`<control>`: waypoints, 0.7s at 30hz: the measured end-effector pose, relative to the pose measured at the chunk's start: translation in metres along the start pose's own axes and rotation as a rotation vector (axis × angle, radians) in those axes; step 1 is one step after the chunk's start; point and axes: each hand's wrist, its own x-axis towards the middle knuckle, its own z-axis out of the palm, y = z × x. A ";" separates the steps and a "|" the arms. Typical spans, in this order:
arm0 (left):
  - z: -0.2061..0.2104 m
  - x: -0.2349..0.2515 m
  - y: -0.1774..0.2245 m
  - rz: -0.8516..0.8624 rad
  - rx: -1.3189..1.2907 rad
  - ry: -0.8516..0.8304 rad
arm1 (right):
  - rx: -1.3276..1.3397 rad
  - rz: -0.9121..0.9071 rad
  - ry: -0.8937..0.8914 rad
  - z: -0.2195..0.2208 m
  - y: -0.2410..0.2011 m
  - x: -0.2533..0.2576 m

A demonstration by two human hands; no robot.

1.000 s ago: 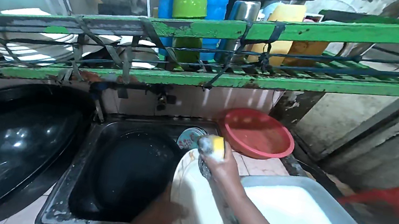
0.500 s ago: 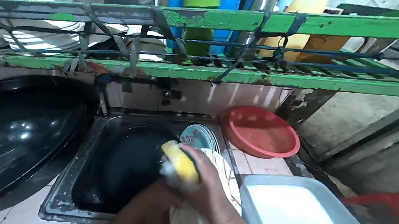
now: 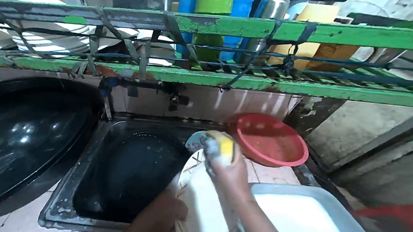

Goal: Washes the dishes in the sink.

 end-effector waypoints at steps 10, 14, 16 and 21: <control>0.006 -0.003 0.002 0.107 -0.167 -0.018 | 0.000 -0.081 0.000 0.004 -0.003 -0.022; 0.014 0.008 -0.006 0.212 -0.346 0.117 | -0.023 0.049 0.043 0.006 0.002 -0.019; 0.003 0.022 -0.008 0.368 -0.427 0.143 | -0.034 -0.153 -0.108 0.024 -0.006 -0.046; -0.047 0.026 0.013 0.580 -0.610 0.217 | -0.355 -0.504 -0.199 0.012 0.020 -0.046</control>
